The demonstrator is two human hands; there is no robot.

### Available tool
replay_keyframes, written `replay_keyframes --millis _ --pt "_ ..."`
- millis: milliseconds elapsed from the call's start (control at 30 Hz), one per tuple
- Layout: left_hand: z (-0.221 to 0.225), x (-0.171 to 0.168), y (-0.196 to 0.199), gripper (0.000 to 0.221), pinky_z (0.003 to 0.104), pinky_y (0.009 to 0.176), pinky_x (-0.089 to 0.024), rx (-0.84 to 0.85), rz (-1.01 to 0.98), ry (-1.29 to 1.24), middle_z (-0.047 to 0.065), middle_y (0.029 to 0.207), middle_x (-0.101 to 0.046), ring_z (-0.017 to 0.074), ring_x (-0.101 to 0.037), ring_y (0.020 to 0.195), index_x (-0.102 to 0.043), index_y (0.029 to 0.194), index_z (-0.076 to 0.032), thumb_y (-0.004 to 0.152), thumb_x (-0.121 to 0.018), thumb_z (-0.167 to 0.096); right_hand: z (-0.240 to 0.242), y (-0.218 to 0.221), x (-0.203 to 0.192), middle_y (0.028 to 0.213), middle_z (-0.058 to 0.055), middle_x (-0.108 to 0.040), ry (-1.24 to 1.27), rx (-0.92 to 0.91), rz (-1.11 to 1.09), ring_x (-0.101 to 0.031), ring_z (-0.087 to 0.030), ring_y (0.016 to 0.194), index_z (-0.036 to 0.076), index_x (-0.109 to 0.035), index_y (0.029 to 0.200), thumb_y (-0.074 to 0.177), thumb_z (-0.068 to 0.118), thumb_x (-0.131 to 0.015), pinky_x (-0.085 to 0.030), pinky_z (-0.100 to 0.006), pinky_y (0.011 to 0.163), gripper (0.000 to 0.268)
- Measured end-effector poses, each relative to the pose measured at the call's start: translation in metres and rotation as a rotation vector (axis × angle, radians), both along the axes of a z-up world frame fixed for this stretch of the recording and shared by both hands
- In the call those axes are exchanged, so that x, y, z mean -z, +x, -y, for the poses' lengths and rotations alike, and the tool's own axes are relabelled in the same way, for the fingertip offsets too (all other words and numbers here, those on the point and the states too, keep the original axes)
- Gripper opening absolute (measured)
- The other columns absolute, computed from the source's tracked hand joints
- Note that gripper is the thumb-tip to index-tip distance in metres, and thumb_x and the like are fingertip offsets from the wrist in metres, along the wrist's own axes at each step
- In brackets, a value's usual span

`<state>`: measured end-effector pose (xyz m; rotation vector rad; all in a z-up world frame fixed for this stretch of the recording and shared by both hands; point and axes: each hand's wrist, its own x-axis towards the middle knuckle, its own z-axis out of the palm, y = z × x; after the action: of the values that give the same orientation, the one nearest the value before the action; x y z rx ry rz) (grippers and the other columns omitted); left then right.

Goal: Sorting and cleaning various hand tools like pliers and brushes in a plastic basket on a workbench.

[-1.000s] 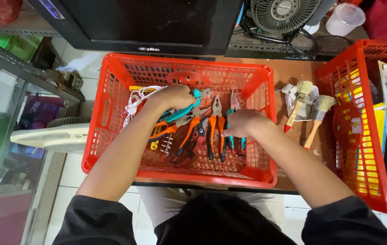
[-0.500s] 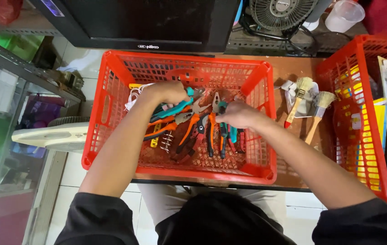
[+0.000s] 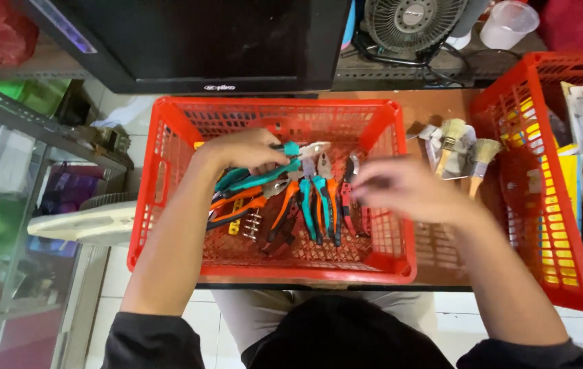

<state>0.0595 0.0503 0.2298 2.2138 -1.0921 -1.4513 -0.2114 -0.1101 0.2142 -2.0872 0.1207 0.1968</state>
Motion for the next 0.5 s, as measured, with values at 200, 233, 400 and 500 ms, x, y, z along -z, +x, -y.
replay_keyframes --millis 200,233,400,500 --pt "0.006 0.007 -0.016 0.048 0.032 0.063 -0.043 0.084 0.185 -0.097 0.001 0.065 -0.051 0.013 -0.061 0.065 -0.042 0.066 -0.016 0.096 -0.068 -0.043 0.106 -0.079 0.09 0.066 -0.01 -0.068 -1.026 0.798 0.138 -0.068 -0.029 0.06 0.012 -0.074 0.098 0.11 0.031 -0.072 -0.056 -0.046 0.057 0.023" --pt "0.009 0.013 -0.015 0.05 0.034 0.059 -0.034 0.069 0.161 -0.189 0.0 0.06 -0.044 0.0134 -0.048 0.057 -0.043 0.062 -0.015 0.096 -0.071 -0.039 0.096 -0.075 0.088 0.074 -0.009 -0.072 -0.949 0.776 -0.078 -0.071 -0.027 0.063 0.013 -0.074 0.102 0.106 0.046 -0.067 -0.059 -0.044 0.06 0.033" --pt "0.012 0.03 -0.025 0.033 0.033 0.059 -0.055 -0.011 0.023 -0.465 0.004 0.056 -0.06 0.0182 -0.061 0.053 -0.074 0.066 -0.01 0.086 -0.077 -0.036 0.104 -0.082 0.141 0.109 -0.016 -0.078 -0.857 0.844 -0.365 -0.074 -0.041 0.104 0.023 -0.068 0.13 0.087 0.06 -0.071 -0.058 -0.054 0.088 0.056" --pt "0.014 0.045 -0.025 0.029 0.033 0.058 -0.052 0.006 -0.086 -0.538 0.004 0.055 -0.058 0.0183 -0.057 0.051 -0.075 0.069 -0.009 0.091 -0.073 -0.028 0.091 -0.08 0.137 0.101 -0.02 -0.077 -0.69 0.989 -0.294 -0.072 -0.049 0.1 0.017 -0.065 0.127 0.093 0.033 -0.064 -0.055 -0.059 0.088 0.037"
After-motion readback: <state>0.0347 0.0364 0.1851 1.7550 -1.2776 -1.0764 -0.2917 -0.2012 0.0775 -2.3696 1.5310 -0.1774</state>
